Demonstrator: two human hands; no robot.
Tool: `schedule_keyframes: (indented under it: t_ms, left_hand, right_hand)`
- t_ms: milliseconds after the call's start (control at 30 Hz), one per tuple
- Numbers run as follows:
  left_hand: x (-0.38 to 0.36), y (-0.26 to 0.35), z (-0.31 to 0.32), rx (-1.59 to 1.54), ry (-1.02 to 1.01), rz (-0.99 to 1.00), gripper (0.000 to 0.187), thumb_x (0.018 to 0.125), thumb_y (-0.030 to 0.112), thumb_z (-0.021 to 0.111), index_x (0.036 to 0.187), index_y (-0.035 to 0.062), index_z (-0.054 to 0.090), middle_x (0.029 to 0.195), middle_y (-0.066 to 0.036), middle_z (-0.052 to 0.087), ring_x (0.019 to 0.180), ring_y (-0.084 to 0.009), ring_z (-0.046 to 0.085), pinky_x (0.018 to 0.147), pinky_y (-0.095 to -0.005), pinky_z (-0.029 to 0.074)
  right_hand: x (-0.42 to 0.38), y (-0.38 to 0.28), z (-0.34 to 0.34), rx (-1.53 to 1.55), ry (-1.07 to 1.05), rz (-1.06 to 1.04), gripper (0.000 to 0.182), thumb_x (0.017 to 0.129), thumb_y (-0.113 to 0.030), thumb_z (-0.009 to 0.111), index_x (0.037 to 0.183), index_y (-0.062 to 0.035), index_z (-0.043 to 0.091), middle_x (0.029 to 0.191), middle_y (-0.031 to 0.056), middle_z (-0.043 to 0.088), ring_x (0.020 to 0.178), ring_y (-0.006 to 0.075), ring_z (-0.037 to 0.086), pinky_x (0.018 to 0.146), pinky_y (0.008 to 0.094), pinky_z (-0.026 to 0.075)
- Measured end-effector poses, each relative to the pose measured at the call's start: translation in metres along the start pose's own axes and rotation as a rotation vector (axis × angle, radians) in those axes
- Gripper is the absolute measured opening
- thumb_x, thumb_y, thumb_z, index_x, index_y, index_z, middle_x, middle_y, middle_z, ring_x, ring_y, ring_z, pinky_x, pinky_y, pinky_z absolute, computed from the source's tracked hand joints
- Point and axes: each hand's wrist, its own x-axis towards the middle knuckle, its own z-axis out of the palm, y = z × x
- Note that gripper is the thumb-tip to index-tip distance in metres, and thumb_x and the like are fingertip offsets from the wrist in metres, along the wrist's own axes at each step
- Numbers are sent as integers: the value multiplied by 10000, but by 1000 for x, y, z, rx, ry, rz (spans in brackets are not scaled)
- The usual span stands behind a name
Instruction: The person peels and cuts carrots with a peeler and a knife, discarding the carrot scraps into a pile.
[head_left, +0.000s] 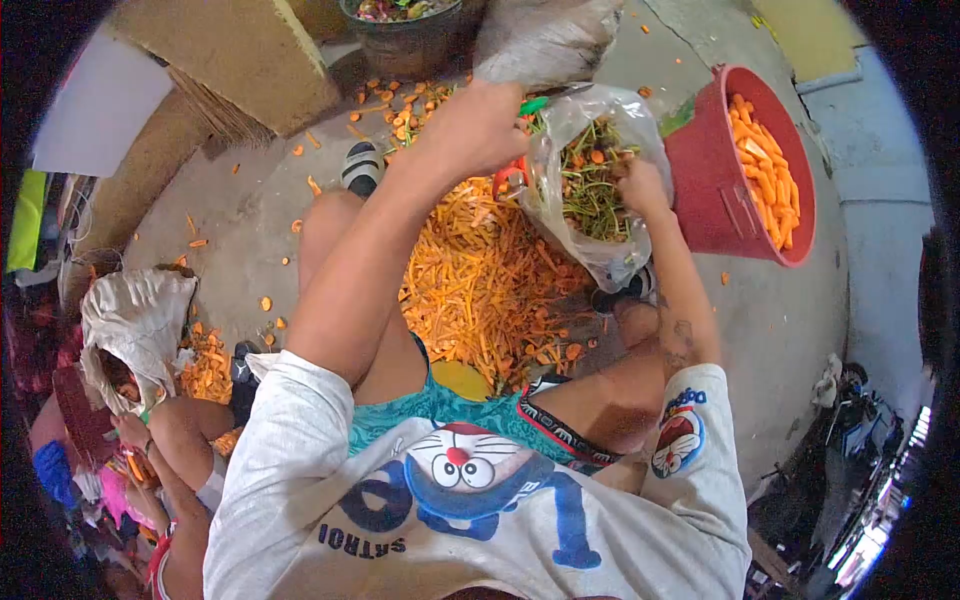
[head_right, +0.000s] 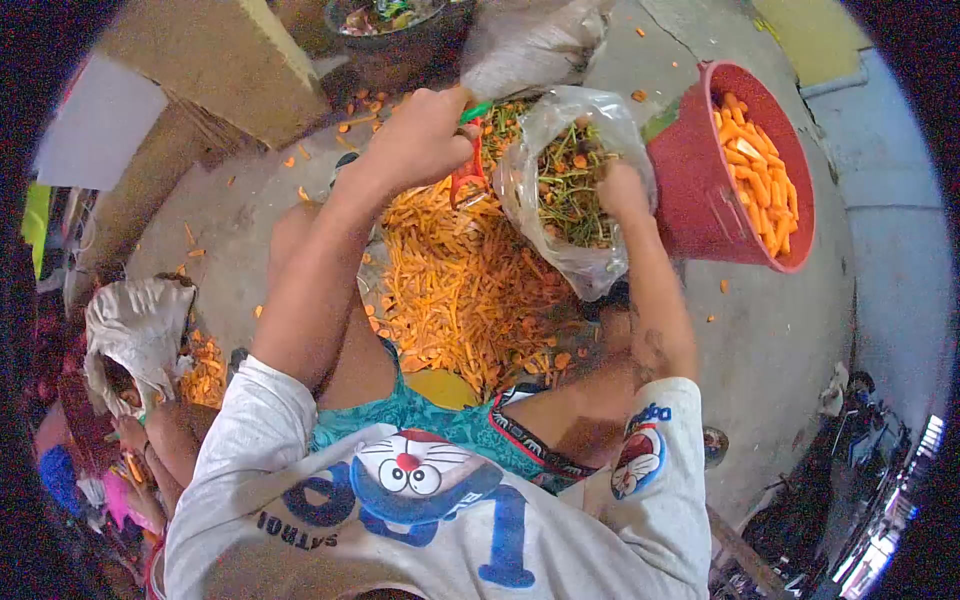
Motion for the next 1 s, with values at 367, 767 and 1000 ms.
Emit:
schedule_keyframes:
  t_ms: [367, 767, 1000]
  left_hand:
    - [6, -3, -18, -8, -22, -27, 296, 846, 172, 648, 1065, -26, 662, 903, -300, 679, 888, -467, 673, 797, -521, 542]
    - [-7, 9, -4, 21, -22, 15, 313, 843, 195, 661, 1086, -2, 659, 922, -286, 691, 892, -457, 681, 807, -540, 540]
    - [-15, 31, 6, 7, 9, 110, 313, 789, 182, 636, 1027, -20, 647, 853, -273, 695, 862, -430, 699, 780, -530, 557]
  right_hand:
    - [1, 24, 29, -61, -32, 99, 409, 837, -187, 653, 1174, 43, 638, 1295, 292, 584, 1206, 464, 547, 1046, 506, 449]
    - [-19, -33, 15, 312, 53, 279, 489, 943, -435, 674, 1129, 17, 678, 947, 156, 717, 745, 248, 699, 686, 372, 569]
    - [-70, -144, -105, 1378, 47, 223, 429, 979, -294, 693, 1241, 44, 657, 1094, 45, 699, 983, 82, 616, 867, 246, 486]
